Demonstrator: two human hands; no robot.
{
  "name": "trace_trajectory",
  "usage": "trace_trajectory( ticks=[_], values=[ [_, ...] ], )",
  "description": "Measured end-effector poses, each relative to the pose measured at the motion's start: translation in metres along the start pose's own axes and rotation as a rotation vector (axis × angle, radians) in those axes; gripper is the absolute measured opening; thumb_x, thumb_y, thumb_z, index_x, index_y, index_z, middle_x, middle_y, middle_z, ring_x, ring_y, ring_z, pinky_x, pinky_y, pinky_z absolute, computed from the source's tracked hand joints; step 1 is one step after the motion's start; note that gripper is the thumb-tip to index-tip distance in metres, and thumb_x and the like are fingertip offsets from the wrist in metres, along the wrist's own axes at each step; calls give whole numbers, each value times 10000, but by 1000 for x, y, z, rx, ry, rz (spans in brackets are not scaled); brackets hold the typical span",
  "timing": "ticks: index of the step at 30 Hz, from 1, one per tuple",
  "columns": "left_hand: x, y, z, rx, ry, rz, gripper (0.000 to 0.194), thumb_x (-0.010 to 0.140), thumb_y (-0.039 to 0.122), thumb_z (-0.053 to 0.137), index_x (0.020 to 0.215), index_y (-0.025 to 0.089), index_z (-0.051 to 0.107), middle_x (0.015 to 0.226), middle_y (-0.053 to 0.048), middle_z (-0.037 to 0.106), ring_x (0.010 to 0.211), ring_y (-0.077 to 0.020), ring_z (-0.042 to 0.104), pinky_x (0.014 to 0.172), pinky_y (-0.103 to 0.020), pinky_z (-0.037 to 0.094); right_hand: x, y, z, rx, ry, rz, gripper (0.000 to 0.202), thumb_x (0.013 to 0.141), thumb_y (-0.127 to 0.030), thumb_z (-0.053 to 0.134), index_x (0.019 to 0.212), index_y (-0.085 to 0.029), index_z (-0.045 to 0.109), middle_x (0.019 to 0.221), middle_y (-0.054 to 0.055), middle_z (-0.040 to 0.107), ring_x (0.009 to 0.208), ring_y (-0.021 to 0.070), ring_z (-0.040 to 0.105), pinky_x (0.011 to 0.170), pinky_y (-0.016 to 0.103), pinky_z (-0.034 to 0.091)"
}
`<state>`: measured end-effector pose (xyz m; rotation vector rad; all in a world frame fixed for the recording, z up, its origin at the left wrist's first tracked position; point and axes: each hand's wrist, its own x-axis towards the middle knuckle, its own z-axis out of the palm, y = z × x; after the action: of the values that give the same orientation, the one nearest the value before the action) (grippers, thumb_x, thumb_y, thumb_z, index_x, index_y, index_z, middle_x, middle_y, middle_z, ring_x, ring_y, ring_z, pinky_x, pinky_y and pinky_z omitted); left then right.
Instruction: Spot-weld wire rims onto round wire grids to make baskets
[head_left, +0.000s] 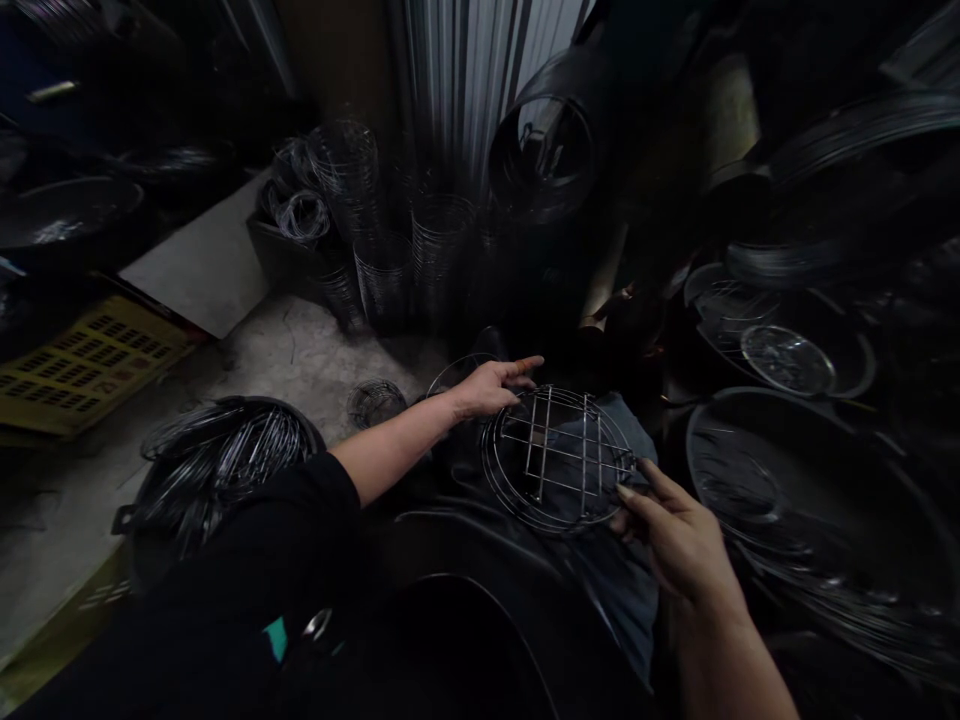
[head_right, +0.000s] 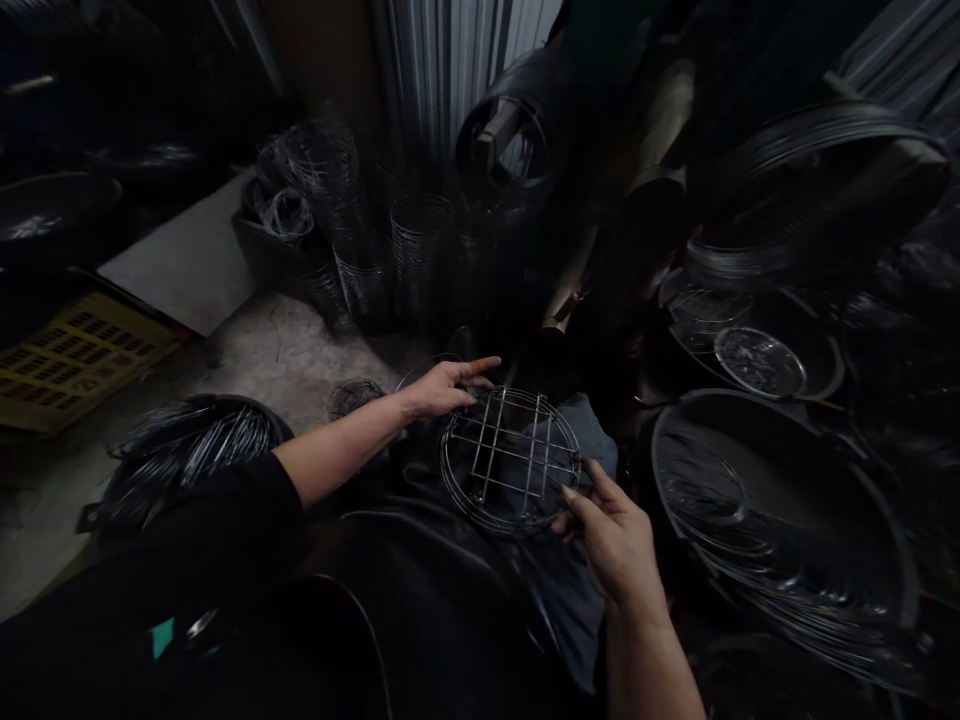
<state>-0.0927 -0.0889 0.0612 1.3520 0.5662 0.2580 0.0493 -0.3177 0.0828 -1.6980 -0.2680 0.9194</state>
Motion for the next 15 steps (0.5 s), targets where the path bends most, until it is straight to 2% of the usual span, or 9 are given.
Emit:
trace_trajectory(
  ticks=[3,5,8,11,15],
  values=[
    [-1,1,-2,90,5,17,847,611,-48,522,1414,166,358,1166,-135,644,836,-114,635,644,-165,451,4,5,-3,-139,-46,2,999,547,-416,784,1388,-32,405,415,-38,524,348,153,486,347,236,369],
    [-2,4,-8,154,-38,35,827,621,-47,526,1403,181,382,1204,-135,632,936,-151,638,707,-192,470,4,8,-5,-231,-66,-4,967,573,-438,760,1392,-58,414,427,-35,535,344,154,484,337,242,370],
    [-8,12,-21,207,-240,25,859,621,-38,566,1412,230,363,1321,-117,560,1043,-195,622,784,-241,490,1,11,-6,-285,-86,-8,995,576,-433,749,1422,-72,370,464,-33,561,352,152,488,344,252,394],
    [-18,19,-29,290,-410,54,1040,538,-10,715,1444,248,273,1418,-91,467,1205,-229,537,933,-276,454,-3,14,-7,-279,-85,-17,1033,571,-428,749,1443,-71,325,481,-45,553,379,153,507,368,256,422],
    [-31,18,-23,475,-364,125,1245,447,125,854,1471,253,158,1481,-76,377,1343,-260,390,1096,-333,319,-3,23,-8,-298,-83,-36,1051,578,-454,749,1462,-116,294,541,-51,567,418,153,533,392,255,438]
  ],
)
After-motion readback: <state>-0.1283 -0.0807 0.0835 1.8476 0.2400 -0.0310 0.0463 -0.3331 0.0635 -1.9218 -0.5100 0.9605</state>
